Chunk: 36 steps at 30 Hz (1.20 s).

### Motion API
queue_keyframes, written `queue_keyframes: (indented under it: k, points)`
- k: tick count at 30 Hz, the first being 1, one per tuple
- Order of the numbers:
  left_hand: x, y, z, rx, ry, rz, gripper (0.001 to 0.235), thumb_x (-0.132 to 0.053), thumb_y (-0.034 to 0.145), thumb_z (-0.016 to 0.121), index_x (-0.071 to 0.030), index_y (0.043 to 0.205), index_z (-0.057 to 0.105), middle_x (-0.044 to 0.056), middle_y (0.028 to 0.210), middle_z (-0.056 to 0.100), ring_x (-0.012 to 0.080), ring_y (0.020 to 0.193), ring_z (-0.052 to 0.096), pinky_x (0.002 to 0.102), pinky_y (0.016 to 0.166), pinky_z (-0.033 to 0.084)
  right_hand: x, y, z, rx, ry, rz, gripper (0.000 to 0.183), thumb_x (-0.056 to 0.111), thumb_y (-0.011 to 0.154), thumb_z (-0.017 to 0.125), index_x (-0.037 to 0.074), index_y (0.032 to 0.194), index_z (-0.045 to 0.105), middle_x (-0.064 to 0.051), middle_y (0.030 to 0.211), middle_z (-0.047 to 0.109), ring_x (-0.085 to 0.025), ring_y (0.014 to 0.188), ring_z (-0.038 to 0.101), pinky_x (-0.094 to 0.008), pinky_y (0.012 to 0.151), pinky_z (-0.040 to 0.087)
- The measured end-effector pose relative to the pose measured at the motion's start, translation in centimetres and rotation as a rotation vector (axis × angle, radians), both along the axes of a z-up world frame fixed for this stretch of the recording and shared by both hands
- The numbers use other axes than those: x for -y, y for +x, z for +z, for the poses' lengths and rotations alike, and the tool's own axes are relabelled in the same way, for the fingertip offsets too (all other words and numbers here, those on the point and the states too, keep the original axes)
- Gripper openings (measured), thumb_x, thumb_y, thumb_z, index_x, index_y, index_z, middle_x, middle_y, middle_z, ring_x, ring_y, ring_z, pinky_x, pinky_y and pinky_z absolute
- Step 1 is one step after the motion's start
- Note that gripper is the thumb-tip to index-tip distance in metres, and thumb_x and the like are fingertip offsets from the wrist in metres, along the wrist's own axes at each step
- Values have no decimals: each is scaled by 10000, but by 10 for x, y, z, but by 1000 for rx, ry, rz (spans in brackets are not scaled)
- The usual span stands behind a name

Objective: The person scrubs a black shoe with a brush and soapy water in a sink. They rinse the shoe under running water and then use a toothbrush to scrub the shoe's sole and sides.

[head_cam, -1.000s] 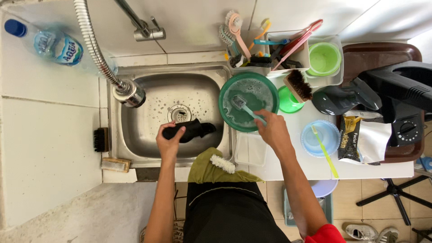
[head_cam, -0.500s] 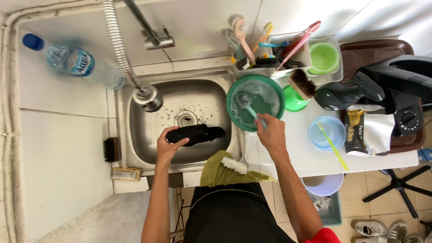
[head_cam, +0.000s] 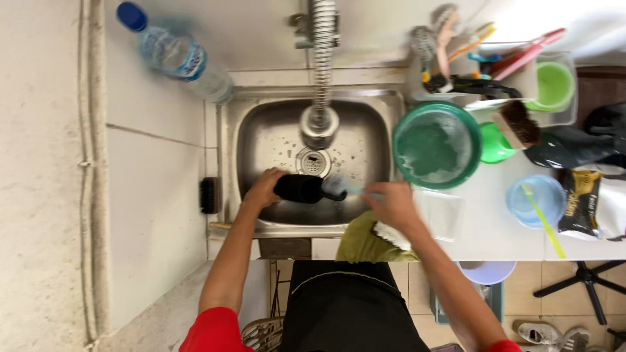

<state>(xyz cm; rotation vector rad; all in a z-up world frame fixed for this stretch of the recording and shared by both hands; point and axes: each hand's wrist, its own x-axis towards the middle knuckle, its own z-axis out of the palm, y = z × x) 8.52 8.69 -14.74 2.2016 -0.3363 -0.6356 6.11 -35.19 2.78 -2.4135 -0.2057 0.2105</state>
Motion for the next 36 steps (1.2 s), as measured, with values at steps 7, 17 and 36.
queue_keyframes:
  k: [7, 17, 36]
  points:
    - [-16, 11, -39, 181, -101, -167, 1074, -344, 732, 1015, -92, 1653, 523, 183, 1542, 612, 438, 1533, 492, 539, 1360, 346, -177, 33, -82, -309, -55, 236, 196, 317, 975, 778, 181, 1085, 867, -130, 1048, 858, -434, 1048, 811, -564, 893, 634]
    - [-21, 9, -3, 68, 116, -282, 1176, 9, 772, 974, -140, 1760, 354, 174, 1646, 548, 372, 1589, 457, 489, 1408, 306, -183, 49, -74, -414, -217, 346, 285, 351, 988, 753, 197, 1211, 842, -130, 1173, 863, -429, 1170, 784, -596, 1008, 627]
    - [-25, 12, -36, 118, -207, -301, 1157, -610, 844, 919, -128, 1752, 389, 160, 1572, 575, 375, 1486, 512, 483, 1292, 375, -125, 61, -16, -398, -347, 397, 232, 294, 973, 687, 199, 1114, 845, -135, 1151, 878, -439, 1130, 800, -572, 1024, 612]
